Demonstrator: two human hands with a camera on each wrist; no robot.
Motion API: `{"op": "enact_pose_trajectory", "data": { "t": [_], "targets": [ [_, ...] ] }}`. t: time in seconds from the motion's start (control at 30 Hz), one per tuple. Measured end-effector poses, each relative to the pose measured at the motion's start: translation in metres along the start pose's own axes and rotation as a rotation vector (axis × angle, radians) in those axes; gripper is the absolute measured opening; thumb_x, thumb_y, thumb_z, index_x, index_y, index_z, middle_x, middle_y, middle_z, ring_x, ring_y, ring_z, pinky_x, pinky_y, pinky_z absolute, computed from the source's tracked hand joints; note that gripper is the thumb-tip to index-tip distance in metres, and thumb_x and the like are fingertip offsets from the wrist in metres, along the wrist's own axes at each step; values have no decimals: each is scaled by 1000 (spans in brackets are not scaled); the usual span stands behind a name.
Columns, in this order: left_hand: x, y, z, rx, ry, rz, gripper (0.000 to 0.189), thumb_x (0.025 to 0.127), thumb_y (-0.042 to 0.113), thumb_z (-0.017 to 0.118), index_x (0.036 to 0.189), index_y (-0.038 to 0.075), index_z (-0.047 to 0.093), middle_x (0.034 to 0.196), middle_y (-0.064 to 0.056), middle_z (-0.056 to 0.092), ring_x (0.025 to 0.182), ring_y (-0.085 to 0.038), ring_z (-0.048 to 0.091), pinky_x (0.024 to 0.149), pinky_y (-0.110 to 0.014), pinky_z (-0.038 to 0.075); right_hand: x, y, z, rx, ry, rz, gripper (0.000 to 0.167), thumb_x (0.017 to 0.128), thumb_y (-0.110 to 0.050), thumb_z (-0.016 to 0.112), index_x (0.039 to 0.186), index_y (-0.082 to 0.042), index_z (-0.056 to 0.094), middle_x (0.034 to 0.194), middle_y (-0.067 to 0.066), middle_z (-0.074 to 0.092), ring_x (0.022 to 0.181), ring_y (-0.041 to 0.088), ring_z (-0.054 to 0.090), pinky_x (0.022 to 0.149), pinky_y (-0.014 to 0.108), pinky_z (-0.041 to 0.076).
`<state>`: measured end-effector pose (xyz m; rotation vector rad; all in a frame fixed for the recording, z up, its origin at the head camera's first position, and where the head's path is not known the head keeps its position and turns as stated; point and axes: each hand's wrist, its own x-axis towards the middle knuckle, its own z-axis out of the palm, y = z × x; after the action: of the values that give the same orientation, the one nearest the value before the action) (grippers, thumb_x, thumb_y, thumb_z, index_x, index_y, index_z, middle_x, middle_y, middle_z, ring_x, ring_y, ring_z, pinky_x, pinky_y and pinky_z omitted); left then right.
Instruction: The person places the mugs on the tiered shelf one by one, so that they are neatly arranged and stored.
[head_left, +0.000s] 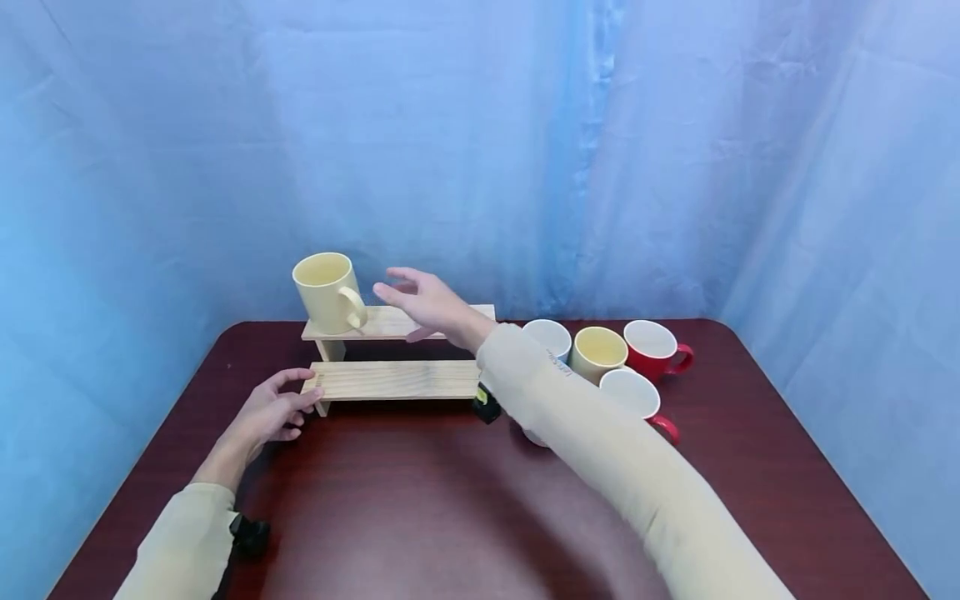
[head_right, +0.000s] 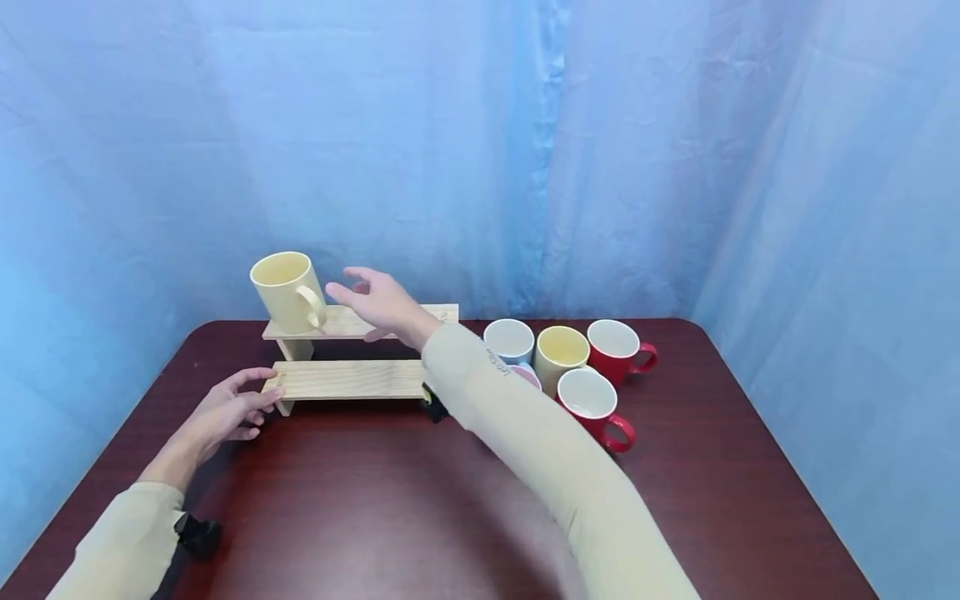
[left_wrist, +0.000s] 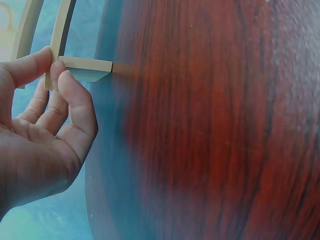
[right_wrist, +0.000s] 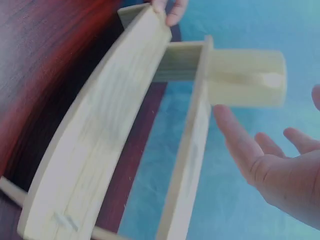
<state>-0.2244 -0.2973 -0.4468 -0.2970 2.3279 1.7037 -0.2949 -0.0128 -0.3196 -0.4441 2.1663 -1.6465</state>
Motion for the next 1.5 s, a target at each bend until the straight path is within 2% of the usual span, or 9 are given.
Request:
{"op": "enact_pose_trajectory", "data": {
  "t": [0.23, 0.43, 0.63, 0.83, 0.97, 1.17, 1.37, 1.5],
  "targets": [
    [0, -5, 0, -15, -8, -5, 64, 96, 33, 72, 148, 14, 39, 88, -3, 63, 61, -13, 52, 55, -30, 52, -31, 1, -41, 47, -48, -34, 62, 102, -50, 57, 158, -31, 36, 158, 1, 40, 142, 28, 41, 82, 47, 59],
    [-1, -7, 2, -17, -2, -3, 63, 97, 34, 71, 148, 14, 40, 89, -3, 63, 61, -13, 52, 55, -30, 52, -69, 11, -88, 51, -102, -90, 57, 105, -50, 51, 156, -27, 40, 154, 4, 43, 140, 33, 43, 86, 55, 56],
    [1, -6, 3, -16, 4, 3, 62, 97, 34, 71, 147, 14, 41, 91, -6, 63, 62, -14, 53, 55, -30, 53, -120, 32, -138, 45, -100, -77, 58, 106, -47, 49, 156, -21, 38, 153, 8, 44, 138, 36, 47, 90, 54, 55],
    [-1, -10, 1, -17, 30, -13, 63, 97, 33, 71, 148, 14, 40, 90, -5, 63, 61, -14, 52, 55, -30, 52, -166, 71, -175, -34, -41, -63, 53, 109, -35, 49, 157, -19, 36, 155, 11, 42, 140, 43, 41, 95, 51, 53],
    [-2, -12, 1, -24, 31, -11, 62, 97, 33, 71, 148, 14, 41, 90, -6, 63, 62, -14, 53, 55, -30, 52, -198, 99, -193, -60, 25, -65, 51, 109, -29, 49, 157, -16, 36, 156, 15, 39, 137, 44, 45, 91, 48, 55],
    [-1, -14, 2, -36, 33, -1, 59, 98, 30, 70, 146, 14, 41, 91, -6, 63, 63, -15, 53, 54, -30, 52, -235, 133, -211, -32, 99, -67, 48, 109, -19, 48, 155, -11, 36, 147, 12, 46, 127, 27, 58, 85, 49, 57],
    [-1, -15, 1, -42, 34, 5, 58, 98, 30, 70, 146, 14, 41, 89, -5, 62, 63, -14, 53, 54, -29, 52, -249, 164, -220, 11, 167, -22, 48, 108, -16, 49, 153, -6, 33, 140, 10, 48, 117, 17, 58, 83, 48, 58],
    [1, -14, 3, -38, 40, -3, 57, 98, 29, 70, 145, 14, 42, 90, -7, 63, 62, -15, 53, 54, -30, 52, -254, 184, -227, 32, 171, 60, 49, 108, -19, 50, 151, -6, 32, 131, -2, 56, 112, 14, 61, 82, 49, 59]
  ]
}}
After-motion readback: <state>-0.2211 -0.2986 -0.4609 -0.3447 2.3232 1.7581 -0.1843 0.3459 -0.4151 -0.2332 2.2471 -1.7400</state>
